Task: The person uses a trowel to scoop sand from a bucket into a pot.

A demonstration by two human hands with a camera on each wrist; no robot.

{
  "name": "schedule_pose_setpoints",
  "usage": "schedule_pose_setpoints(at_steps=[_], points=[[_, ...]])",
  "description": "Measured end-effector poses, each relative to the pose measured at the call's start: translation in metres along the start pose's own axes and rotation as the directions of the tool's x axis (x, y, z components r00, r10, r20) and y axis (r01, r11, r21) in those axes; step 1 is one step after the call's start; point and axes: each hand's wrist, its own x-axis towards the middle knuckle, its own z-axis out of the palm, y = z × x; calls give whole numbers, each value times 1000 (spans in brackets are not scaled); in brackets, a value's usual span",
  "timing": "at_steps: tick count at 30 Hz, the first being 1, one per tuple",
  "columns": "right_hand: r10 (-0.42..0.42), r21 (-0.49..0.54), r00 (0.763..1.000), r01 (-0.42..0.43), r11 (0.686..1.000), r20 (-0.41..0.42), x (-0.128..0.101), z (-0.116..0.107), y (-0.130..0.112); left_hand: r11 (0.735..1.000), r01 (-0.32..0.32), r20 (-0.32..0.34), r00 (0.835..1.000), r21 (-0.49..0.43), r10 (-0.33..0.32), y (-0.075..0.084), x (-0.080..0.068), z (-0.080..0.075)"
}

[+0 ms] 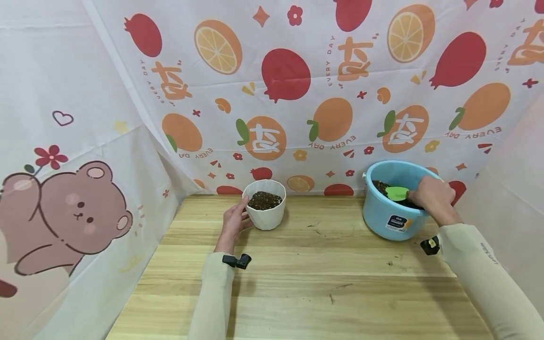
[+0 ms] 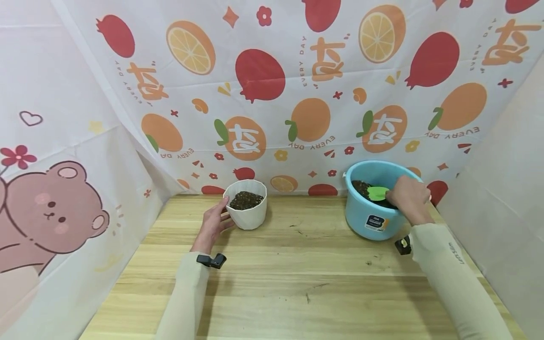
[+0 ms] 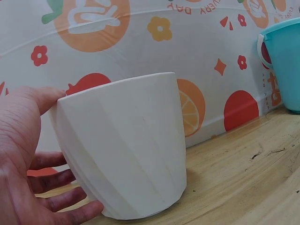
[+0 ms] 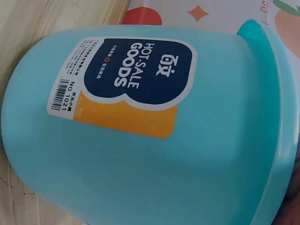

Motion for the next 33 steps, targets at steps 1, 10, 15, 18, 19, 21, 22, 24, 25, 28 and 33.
schedule_pose_setpoints(at_steps=[1,10,15,18,19,21,22,24,25,28,33], points=[[-4,5,1000,4,1000,1,0,0,-1,1000,-1,1,1000,1,1,0,0,-1],[-20,28,1000,19,999,16,-4,-3,-3,1000,-15,-4,1000,1,15,2,-1,-2],[-25,43,999,24,999,23,-5,-4,-3,1000,-13,1,1000,3,13,1,-1,-1],[-28,50,999,27,998,23,-5,-4,-2,1000,-10,1,1000,7,10,1,0,-1],[-29,52,999,27,998,23,-6,-4,-2,1000,-10,0,1000,8,10,1,-1,-1],[-26,61,999,24,998,23,-6,-4,-2,1000,-13,0,1000,10,13,1,-1,-1],[-25,66,999,23,998,23,-7,-4,-2,1000,-15,1,1000,10,15,1,-1,-1],[-22,77,1000,20,997,21,-8,-3,-2,1000,-17,0,1000,11,17,1,-1,-1],[-22,82,1000,20,996,21,-8,-3,-2,1000,-17,-2,1000,12,17,1,-1,-1],[-19,88,1000,17,996,19,-9,-3,-3,1000,-16,-4,1000,6,16,0,-1,-1],[-19,88,1000,18,996,13,-10,-3,-3,1000,-26,11,1000,-1,26,-1,0,-1]])
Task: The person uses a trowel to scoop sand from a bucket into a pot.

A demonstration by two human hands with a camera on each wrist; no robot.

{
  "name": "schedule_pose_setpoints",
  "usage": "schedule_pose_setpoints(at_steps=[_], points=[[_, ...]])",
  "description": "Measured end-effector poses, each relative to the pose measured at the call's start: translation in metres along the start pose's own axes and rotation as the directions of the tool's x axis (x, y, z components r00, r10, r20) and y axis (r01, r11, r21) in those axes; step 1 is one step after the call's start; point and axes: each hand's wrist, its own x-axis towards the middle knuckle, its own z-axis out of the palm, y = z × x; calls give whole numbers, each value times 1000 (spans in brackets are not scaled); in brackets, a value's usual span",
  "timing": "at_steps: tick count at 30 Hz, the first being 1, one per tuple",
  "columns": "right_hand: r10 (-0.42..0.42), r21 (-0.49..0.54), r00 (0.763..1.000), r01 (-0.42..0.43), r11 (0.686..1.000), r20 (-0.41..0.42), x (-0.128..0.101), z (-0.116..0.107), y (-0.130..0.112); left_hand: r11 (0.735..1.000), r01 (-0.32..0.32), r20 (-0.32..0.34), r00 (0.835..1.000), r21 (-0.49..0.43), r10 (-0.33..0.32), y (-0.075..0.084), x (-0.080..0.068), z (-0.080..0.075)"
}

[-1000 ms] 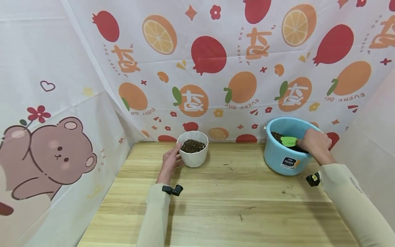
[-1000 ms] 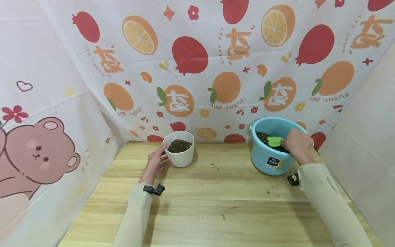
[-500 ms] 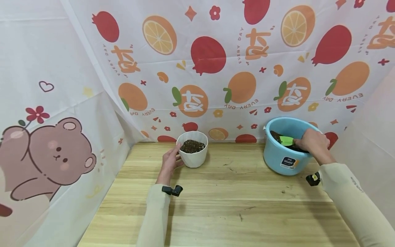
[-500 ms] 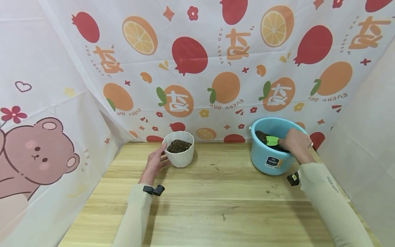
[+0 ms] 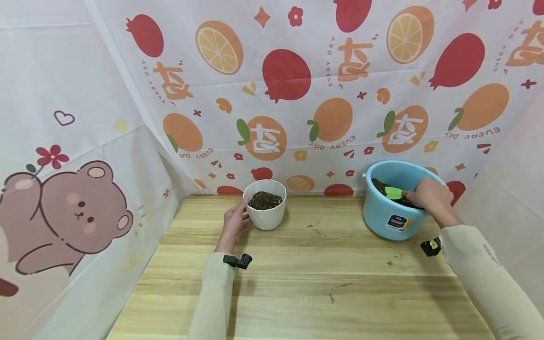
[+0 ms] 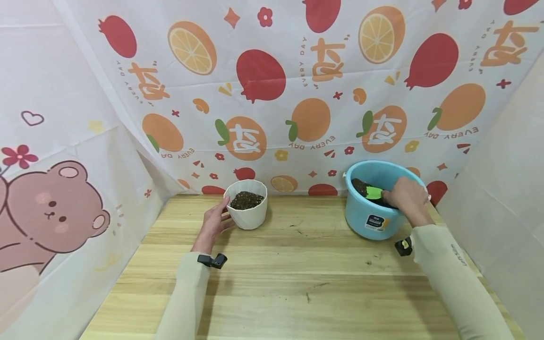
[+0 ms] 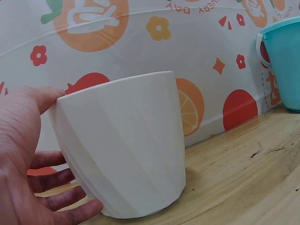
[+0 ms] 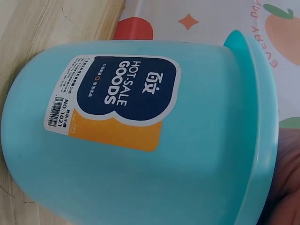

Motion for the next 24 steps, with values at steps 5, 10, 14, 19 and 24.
schedule_pose_setpoints(at_steps=[5,10,14,19,24], points=[[-1,-5,1000,1,1000,9,-2,-1,-1,1000,2,-11,1000,3,-2,0,-1,0],[0,-14,1000,0,1000,15,-3,-4,0,1000,-1,-12,1000,-8,1,0,-1,1],[-2,-16,1000,2,1000,18,-3,-6,0,1000,-3,-9,1000,-8,3,0,-1,1],[6,-17,1000,-5,1000,28,-3,-7,0,1000,0,-8,1000,0,0,-1,-2,0],[3,-9,999,-3,1000,38,-3,-9,0,1000,1,-14,1000,5,-1,-2,-2,0]])
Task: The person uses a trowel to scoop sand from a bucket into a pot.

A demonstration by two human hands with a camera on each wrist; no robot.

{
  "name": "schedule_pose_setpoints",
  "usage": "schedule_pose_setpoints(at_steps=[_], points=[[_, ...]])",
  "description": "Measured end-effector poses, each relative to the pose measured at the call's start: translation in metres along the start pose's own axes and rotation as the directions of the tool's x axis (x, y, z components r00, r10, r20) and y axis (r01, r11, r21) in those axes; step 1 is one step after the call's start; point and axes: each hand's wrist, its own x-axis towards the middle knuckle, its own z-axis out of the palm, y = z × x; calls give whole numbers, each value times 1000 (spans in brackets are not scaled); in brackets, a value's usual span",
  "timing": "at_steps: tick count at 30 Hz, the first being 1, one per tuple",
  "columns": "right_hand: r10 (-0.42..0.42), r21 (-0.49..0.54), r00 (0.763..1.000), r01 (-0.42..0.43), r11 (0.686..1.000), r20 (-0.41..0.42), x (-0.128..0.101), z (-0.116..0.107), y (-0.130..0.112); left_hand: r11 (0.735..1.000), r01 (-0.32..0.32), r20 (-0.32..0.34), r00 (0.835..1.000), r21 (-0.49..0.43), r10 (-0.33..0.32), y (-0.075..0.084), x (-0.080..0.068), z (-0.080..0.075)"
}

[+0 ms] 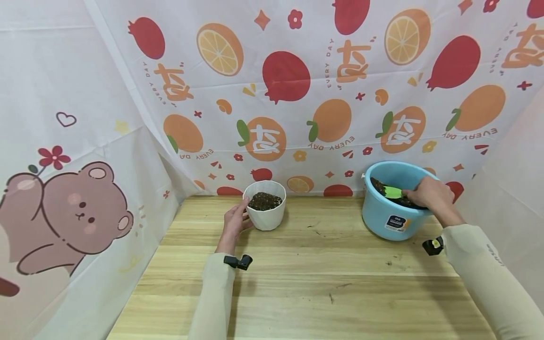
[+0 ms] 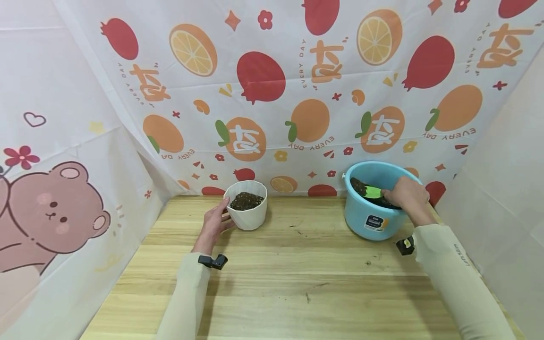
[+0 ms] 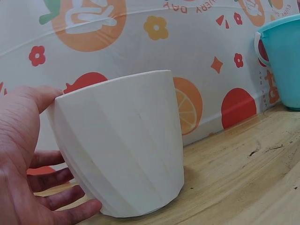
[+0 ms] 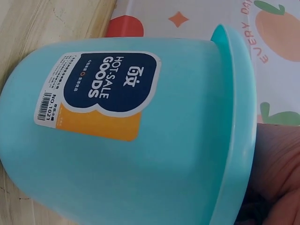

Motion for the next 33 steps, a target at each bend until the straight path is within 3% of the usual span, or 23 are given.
schedule_pose_setpoints(at_steps=[19,33], points=[[-92,53,996,91,994,15,-3,-13,9,1000,-2,5,1000,7,2,1,1,0],[-97,53,995,96,994,17,-7,-20,14,1000,10,-1,1000,-4,-10,2,1,1]])
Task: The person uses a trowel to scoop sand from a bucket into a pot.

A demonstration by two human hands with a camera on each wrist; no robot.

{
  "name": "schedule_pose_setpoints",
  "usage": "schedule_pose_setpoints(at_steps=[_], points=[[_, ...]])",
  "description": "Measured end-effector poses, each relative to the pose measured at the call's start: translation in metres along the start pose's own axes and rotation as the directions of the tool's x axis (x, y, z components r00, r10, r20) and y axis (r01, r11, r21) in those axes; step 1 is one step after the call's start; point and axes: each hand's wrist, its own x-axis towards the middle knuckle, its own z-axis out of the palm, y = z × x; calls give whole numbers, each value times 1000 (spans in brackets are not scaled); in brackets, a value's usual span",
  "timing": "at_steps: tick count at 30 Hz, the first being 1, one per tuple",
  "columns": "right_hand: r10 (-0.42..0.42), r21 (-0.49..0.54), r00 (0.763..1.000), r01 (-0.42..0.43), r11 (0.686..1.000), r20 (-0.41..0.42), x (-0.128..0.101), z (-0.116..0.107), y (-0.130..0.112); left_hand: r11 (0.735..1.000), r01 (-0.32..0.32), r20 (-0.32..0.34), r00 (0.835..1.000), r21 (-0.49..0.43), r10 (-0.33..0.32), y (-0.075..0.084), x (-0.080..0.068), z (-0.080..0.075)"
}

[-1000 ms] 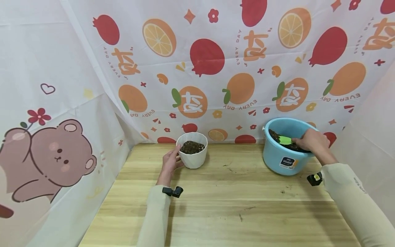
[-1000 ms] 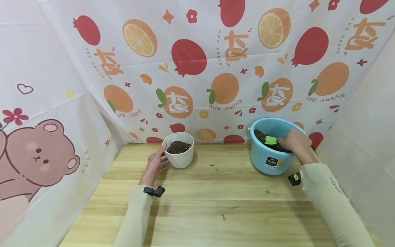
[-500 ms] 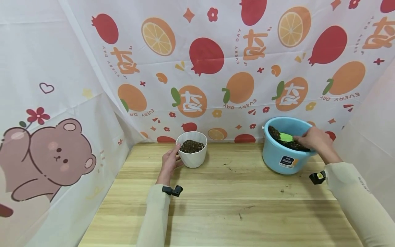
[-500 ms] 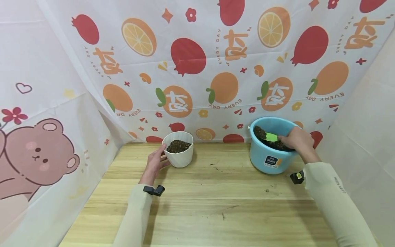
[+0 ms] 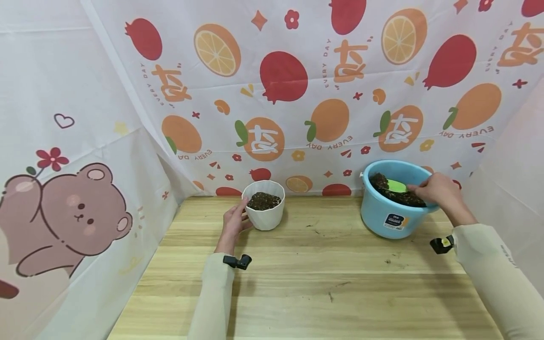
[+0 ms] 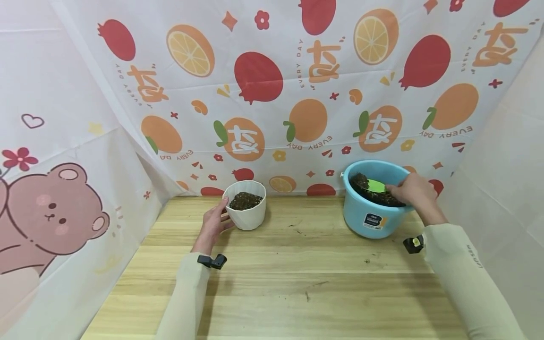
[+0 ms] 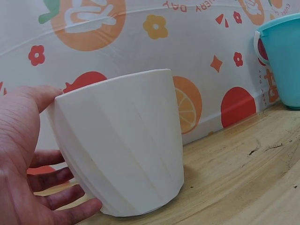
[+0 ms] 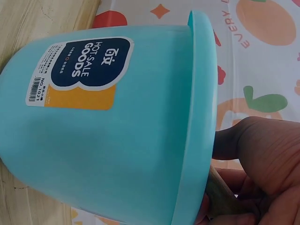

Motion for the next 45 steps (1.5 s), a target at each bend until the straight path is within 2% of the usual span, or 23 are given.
schedule_pose_setpoints(at_steps=[8,18,20,26,27,39,45], points=[[-6,20,1000,6,1000,23,-3,-2,5,1000,-2,9,1000,10,2,2,0,0],[-41,18,999,41,999,11,-6,-6,9,1000,6,17,1000,-11,-6,2,-1,0],[-42,17,999,42,999,12,-6,-7,9,1000,12,25,1000,-15,-11,6,-5,1],[-26,38,1000,25,999,4,-7,-14,5,1000,2,19,1000,5,-2,4,-2,3],[-25,39,1000,25,999,1,-7,-16,4,1000,-2,13,1000,10,2,1,2,2],[-24,13,1000,24,1000,-8,-10,-24,-7,1000,5,-7,1000,19,-5,0,3,1],[-14,32,1000,15,999,-11,-12,-25,-10,1000,0,0,1000,18,0,0,2,1]])
